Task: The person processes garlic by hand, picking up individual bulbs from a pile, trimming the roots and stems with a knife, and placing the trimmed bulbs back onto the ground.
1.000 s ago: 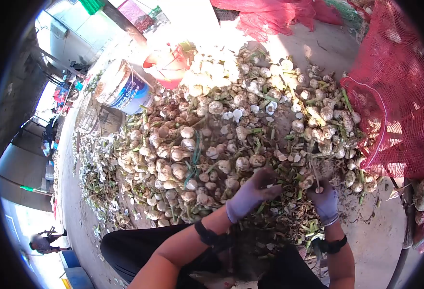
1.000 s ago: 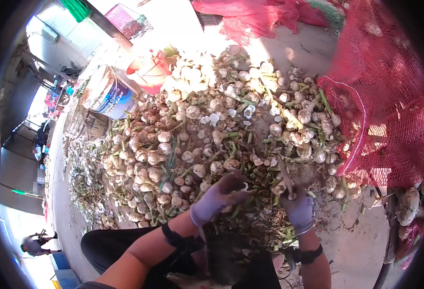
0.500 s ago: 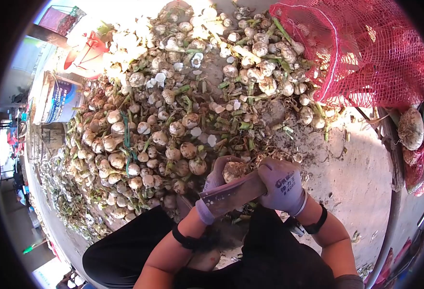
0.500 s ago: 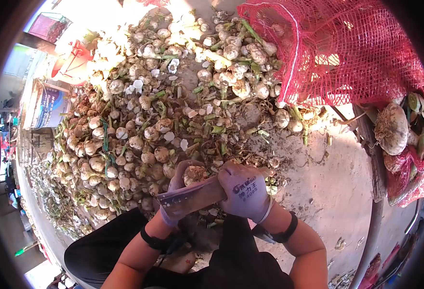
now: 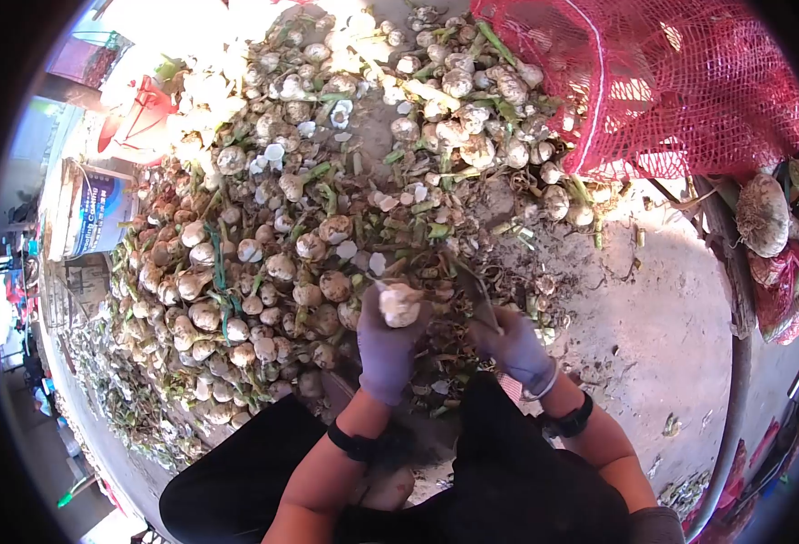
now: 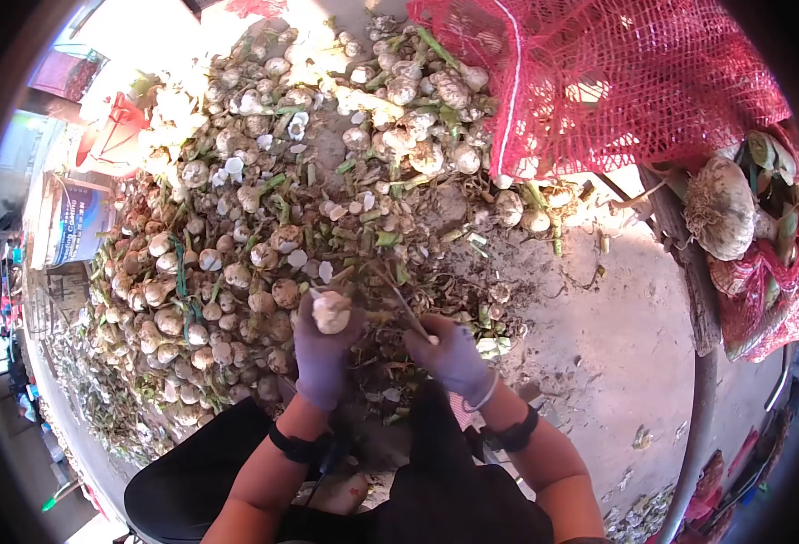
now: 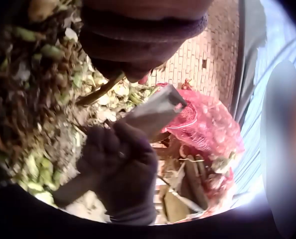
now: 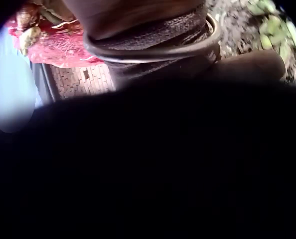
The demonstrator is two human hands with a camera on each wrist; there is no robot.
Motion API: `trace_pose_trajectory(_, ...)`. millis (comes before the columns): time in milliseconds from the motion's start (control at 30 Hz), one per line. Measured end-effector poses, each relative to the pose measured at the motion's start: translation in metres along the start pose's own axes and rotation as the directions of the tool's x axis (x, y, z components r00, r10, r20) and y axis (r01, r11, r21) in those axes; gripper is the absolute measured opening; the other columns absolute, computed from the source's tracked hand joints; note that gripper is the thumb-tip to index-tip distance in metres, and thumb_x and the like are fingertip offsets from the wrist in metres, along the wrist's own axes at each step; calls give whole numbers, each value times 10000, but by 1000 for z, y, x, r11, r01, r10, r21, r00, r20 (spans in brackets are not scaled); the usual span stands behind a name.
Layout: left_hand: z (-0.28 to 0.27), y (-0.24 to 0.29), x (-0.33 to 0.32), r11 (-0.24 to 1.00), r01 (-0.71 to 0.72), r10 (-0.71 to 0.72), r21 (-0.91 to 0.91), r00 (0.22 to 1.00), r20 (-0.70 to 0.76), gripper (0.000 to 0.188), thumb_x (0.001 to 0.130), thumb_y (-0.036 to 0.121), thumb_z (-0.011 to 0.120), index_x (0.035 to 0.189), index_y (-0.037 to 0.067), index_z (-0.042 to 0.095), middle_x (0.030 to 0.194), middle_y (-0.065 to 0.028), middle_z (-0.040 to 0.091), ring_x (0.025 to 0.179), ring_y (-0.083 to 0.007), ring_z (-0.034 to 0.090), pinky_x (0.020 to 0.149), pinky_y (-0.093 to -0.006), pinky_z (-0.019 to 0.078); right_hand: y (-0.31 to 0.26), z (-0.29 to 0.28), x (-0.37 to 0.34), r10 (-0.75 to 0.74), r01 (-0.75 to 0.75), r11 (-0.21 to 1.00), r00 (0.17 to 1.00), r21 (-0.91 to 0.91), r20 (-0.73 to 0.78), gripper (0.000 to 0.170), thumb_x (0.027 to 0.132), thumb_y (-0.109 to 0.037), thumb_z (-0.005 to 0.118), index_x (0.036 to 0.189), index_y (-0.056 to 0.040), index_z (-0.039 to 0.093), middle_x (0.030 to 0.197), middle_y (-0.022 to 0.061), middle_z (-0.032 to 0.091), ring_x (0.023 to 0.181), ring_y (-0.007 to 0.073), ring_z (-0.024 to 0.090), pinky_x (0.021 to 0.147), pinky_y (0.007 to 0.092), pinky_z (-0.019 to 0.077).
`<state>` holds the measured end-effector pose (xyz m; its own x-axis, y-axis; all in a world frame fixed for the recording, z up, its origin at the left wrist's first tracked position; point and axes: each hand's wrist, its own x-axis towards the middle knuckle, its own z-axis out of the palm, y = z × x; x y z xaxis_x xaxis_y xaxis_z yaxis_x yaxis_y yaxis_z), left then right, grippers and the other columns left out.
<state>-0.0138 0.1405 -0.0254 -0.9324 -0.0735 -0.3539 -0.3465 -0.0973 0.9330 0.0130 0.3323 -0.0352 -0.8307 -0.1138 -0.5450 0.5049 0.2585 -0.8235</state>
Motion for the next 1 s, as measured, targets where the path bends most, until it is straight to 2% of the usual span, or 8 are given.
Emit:
trace_pose_trajectory(133, 13, 49, -7, 690, -104, -95, -716, 968, -232, 227, 898, 35, 630, 1103, 65, 539, 947, -30, 625, 826, -141, 640, 780, -272, 567, 14, 14, 30, 206, -214, 974, 973, 74, 99, 280, 870, -278, 610, 869, 1, 636, 681, 106, 632, 615, 236, 626, 632, 365, 508)
trace_pose_trajectory(267, -114, 38, 18, 619, -329, 143, -713, 940, -310, 201, 966, 203, 571, 1005, 14, 627, 955, -116, 698, 862, -188, 673, 785, -308, 581, 35, -45, 96, -430, 148, 802, 815, -578, -388, 275, 816, -239, 646, 941, 6, 641, 962, 149, 632, 802, 307, 637, 696, 392, 516)
trace_pose_trajectory(367, -116, 27, 12, 556, -202, -19, -806, 967, -255, 264, 972, 279, 561, 1042, 32, 623, 980, -104, 692, 863, -205, 661, 810, -347, 557, -2, -85, 112, -564, -133, 527, 685, -840, -462, 315, 761, -244, 686, 982, -23, 645, 1173, 145, 557, 989, 342, 583, 812, 417, 512)
trace_pose_trajectory(600, -14, 11, -21, 870, 359, -332, -339, 933, 138, 393, 947, 167, 592, 1298, 26, 482, 1089, -71, 604, 978, -171, 593, 856, -324, 493, 21, -114, 138, -487, -224, 392, 773, -892, -407, 413, 730, -179, 687, 1097, -23, 585, 1240, 157, 528, 1045, 354, 591, 824, 408, 542)
trace_pose_trajectory(700, 9, -16, -14, 961, 264, -229, -82, 928, 293, 574, 860, 115, 707, 1354, 45, 424, 1210, -98, 559, 1046, -176, 577, 904, -339, 484, -7, -78, 79, -464, 62, 634, 828, -770, -315, 373, 757, -193, 701, 1058, -6, 585, 1069, 168, 597, 865, 337, 636, 773, 409, 537)
trace_pose_trajectory(767, 20, -28, -8, 895, -331, 244, 299, 924, 294, 769, 743, 84, 810, 1380, 66, 380, 1270, -117, 520, 1110, -184, 557, 938, -336, 475, -32, -44, 31, -377, 231, 850, 895, -474, -240, 384, 745, -218, 733, 1025, -3, 584, 970, 155, 618, 791, 321, 640, 730, 401, 527)
trace_pose_trajectory(900, 16, -3, -10, 996, -43, 10, 79, 926, 376, 825, 706, 82, 825, 1370, 24, 339, 1247, -127, 532, 1105, -200, 569, 947, -350, 478, -64, -19, -14, -79, 84, 994, 993, 62, -87, 407, 669, -223, 771, 959, -5, 587, 931, 150, 606, 753, 326, 638, 684, 379, 517)
trace_pose_trajectory(1000, 1, -20, -5, 952, -265, 173, 156, 881, 440, 820, 712, 93, 824, 1371, 39, 339, 1220, -118, 543, 1069, -202, 584, 945, -355, 478, -53, -25, -23, -464, 419, 723, 884, -549, 63, 372, 620, -194, 740, 901, -7, 584, 925, 155, 596, 782, 334, 635, 684, 378, 516)
